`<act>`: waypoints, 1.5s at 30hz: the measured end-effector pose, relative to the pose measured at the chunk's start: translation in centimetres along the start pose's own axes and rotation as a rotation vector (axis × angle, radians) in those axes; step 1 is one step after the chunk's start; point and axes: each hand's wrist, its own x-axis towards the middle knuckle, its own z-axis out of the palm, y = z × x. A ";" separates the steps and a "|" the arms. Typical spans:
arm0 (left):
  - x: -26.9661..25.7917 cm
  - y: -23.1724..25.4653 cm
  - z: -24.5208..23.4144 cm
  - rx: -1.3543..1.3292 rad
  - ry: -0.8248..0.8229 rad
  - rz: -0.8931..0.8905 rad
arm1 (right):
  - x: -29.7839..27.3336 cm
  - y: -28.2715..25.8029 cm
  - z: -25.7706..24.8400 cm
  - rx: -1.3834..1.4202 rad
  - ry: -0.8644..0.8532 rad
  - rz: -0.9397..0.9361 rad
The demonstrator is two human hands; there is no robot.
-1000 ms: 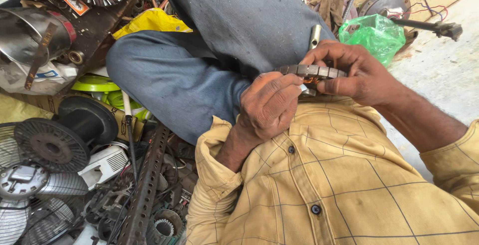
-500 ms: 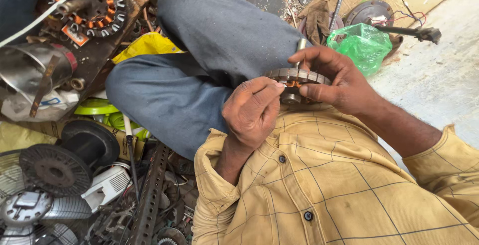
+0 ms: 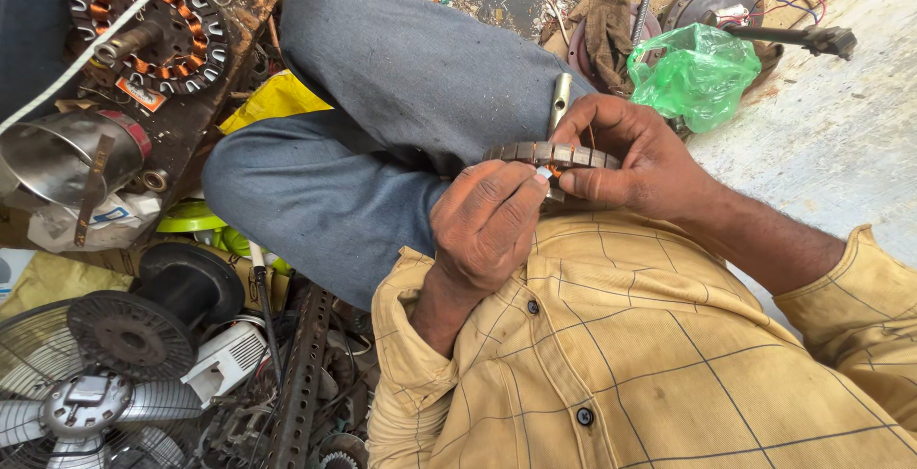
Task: The person sits on the floor and works on a circular motor stator, using a screwdriver to adjust copper windings and a metal rod to hold the component. They repeatedly pick up and place down tools while manipulating the windings.
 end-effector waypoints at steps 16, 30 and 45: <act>0.4 0.1 -0.9 -0.023 -0.106 0.017 | -0.1 -0.6 0.7 -0.023 -0.014 0.012; 0.8 0.6 -1.8 0.048 -0.233 0.093 | -0.2 -0.6 0.7 -0.027 -0.009 0.035; 1.3 1.7 -1.2 0.208 -0.194 0.065 | -0.1 -0.2 -0.1 -0.030 -0.055 -0.048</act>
